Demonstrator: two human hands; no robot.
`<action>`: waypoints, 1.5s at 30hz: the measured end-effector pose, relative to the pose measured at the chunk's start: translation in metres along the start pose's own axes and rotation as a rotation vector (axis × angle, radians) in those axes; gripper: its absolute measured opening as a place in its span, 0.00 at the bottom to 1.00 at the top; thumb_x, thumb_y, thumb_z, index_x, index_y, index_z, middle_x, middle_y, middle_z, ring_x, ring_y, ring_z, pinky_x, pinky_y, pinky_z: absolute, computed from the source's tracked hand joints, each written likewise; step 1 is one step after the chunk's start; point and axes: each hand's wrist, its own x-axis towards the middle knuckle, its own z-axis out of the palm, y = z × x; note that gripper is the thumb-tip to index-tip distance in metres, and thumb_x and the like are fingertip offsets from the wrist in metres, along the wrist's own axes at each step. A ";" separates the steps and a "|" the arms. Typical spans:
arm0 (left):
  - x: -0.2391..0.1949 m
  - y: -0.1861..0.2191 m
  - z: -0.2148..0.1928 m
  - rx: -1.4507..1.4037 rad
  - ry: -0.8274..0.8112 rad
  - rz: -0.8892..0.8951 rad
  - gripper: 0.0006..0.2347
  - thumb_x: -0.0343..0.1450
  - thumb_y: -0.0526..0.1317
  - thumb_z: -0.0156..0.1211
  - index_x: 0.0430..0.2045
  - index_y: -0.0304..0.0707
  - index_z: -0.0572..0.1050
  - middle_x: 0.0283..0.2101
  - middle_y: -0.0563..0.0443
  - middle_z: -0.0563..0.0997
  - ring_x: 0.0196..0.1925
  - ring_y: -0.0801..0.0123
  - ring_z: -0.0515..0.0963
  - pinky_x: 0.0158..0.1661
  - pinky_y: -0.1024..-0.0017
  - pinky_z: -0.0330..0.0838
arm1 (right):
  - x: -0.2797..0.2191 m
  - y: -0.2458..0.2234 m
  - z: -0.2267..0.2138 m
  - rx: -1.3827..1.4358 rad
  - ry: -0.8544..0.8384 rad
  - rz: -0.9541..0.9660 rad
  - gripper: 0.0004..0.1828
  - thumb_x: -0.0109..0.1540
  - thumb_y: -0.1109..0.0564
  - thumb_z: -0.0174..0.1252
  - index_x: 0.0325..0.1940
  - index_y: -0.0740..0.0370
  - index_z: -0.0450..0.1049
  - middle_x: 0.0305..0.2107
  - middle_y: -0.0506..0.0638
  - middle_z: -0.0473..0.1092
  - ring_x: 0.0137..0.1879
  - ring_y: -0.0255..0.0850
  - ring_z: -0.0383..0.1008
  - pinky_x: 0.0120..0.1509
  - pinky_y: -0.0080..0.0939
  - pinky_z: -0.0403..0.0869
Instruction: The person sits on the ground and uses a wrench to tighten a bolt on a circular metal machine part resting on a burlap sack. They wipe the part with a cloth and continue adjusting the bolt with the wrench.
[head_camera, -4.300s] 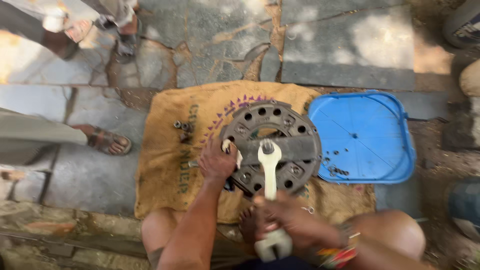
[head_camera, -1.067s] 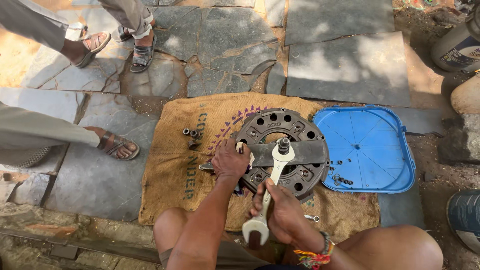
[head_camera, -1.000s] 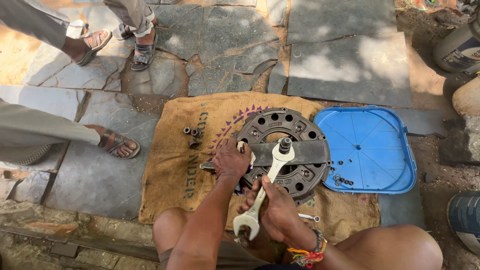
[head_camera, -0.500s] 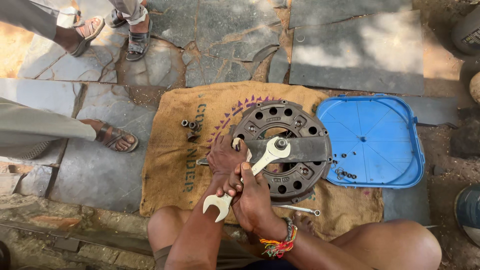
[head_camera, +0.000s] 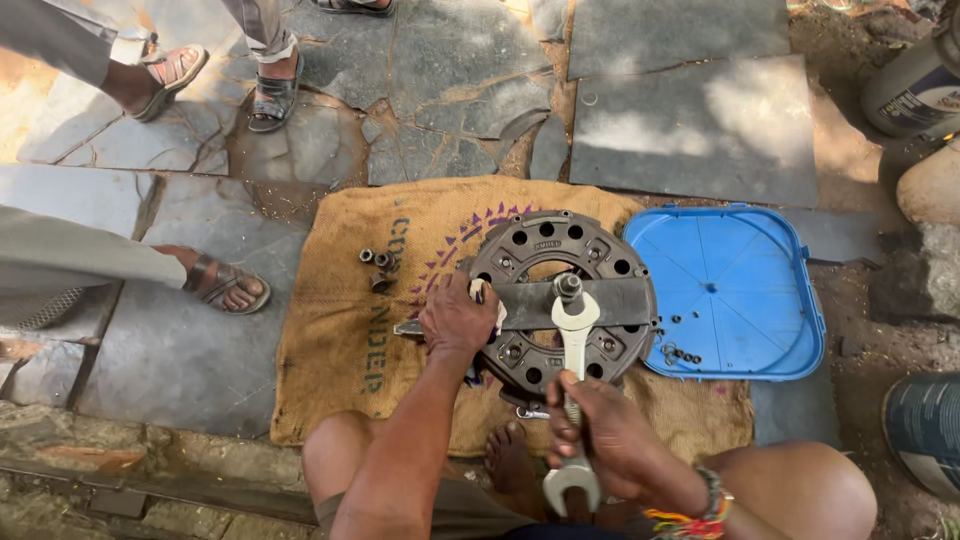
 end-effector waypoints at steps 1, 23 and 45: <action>0.000 0.000 -0.001 0.013 -0.035 -0.017 0.13 0.67 0.50 0.61 0.33 0.39 0.76 0.41 0.43 0.79 0.47 0.48 0.79 0.47 0.48 0.72 | 0.004 0.011 0.004 0.038 -0.035 -0.025 0.18 0.68 0.44 0.50 0.39 0.62 0.66 0.16 0.46 0.56 0.22 0.41 0.61 0.32 0.46 0.69; -0.004 0.016 -0.022 -0.010 -0.028 0.027 0.12 0.69 0.48 0.59 0.31 0.38 0.74 0.35 0.45 0.78 0.40 0.55 0.80 0.41 0.55 0.76 | 0.061 0.007 0.099 0.521 -0.094 -0.302 0.23 0.71 0.43 0.35 0.39 0.64 0.65 0.29 0.63 0.76 0.41 0.56 0.80 0.56 0.56 0.76; 0.001 0.006 -0.007 0.080 0.042 0.053 0.14 0.66 0.50 0.61 0.32 0.38 0.77 0.44 0.43 0.80 0.50 0.45 0.79 0.47 0.46 0.72 | 0.035 0.044 0.061 0.318 -0.397 0.040 0.32 0.71 0.32 0.40 0.24 0.57 0.57 0.15 0.46 0.52 0.25 0.42 0.63 0.55 0.65 0.77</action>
